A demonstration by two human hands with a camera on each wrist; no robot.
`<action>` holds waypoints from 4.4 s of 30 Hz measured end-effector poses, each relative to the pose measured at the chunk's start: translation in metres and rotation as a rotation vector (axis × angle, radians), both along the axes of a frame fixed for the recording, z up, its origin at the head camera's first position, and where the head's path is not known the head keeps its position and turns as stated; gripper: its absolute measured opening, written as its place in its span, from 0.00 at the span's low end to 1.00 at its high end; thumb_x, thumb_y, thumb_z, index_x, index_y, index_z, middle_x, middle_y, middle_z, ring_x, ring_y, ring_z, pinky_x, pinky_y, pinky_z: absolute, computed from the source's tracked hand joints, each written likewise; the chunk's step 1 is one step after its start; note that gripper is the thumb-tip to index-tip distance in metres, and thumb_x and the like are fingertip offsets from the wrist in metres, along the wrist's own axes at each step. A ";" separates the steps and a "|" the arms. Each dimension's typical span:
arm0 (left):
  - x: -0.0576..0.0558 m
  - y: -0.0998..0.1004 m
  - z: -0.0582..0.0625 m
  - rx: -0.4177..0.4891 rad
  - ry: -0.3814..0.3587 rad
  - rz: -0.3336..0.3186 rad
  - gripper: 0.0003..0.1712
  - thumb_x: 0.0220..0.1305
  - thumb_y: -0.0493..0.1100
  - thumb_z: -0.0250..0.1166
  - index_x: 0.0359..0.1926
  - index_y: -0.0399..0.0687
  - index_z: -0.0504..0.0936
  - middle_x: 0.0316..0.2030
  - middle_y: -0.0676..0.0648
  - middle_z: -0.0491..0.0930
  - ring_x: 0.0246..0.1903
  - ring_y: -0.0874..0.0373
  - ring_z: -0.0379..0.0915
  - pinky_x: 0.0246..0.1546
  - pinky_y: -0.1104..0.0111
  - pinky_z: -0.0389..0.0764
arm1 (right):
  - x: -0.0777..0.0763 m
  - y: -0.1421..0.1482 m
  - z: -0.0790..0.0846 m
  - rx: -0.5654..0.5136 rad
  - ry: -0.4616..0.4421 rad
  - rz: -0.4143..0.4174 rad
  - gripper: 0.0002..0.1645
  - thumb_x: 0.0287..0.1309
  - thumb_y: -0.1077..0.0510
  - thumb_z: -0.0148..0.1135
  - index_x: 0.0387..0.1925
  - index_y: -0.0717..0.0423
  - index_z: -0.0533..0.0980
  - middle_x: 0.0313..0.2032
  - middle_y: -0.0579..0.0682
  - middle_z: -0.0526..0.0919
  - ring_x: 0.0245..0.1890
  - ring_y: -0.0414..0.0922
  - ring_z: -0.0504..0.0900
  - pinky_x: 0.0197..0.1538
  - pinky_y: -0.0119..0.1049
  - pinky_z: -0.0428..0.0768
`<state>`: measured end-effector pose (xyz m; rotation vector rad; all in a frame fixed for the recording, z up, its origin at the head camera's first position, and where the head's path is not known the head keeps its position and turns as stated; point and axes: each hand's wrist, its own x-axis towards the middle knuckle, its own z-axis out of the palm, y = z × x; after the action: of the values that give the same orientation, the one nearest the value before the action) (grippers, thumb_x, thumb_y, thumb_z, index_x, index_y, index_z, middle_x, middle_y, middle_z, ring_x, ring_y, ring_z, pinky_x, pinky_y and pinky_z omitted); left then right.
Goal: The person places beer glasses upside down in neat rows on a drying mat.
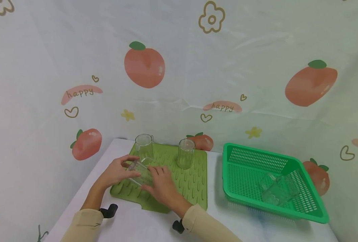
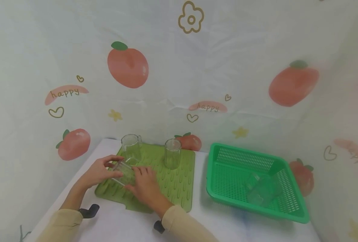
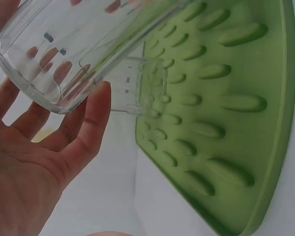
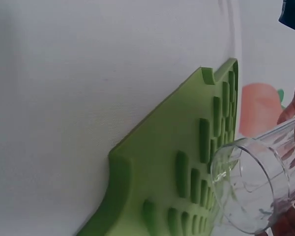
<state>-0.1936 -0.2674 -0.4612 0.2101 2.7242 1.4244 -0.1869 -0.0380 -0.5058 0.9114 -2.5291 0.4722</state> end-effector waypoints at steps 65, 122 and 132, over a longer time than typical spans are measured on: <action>-0.037 -0.041 -0.057 -0.596 -0.081 0.099 0.36 0.74 0.57 0.59 0.75 0.48 0.65 0.75 0.27 0.55 0.72 0.18 0.46 0.64 0.24 0.58 | -0.026 -0.037 -0.008 -0.404 -0.663 0.023 0.47 0.56 0.42 0.76 0.70 0.54 0.66 0.60 0.50 0.77 0.55 0.42 0.81 0.52 0.31 0.83; -0.037 -0.043 -0.062 -0.472 -0.158 0.111 0.39 0.68 0.47 0.57 0.78 0.50 0.59 0.78 0.28 0.46 0.74 0.17 0.34 0.66 0.21 0.47 | -0.022 0.014 0.034 0.267 -0.155 -0.070 0.60 0.60 0.22 0.57 0.79 0.53 0.54 0.78 0.61 0.56 0.79 0.65 0.54 0.75 0.66 0.61; -0.035 -0.043 -0.063 -0.457 -0.166 0.107 0.39 0.69 0.46 0.58 0.79 0.52 0.59 0.79 0.29 0.45 0.75 0.17 0.33 0.66 0.21 0.46 | -0.027 0.050 0.057 0.256 -0.193 -0.097 0.60 0.61 0.21 0.55 0.80 0.52 0.52 0.80 0.62 0.49 0.80 0.68 0.48 0.76 0.70 0.56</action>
<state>-0.2285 -0.3105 -0.5244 -0.0757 2.8561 0.7569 -0.2140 0.0115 -0.4488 0.8621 -2.8432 0.2186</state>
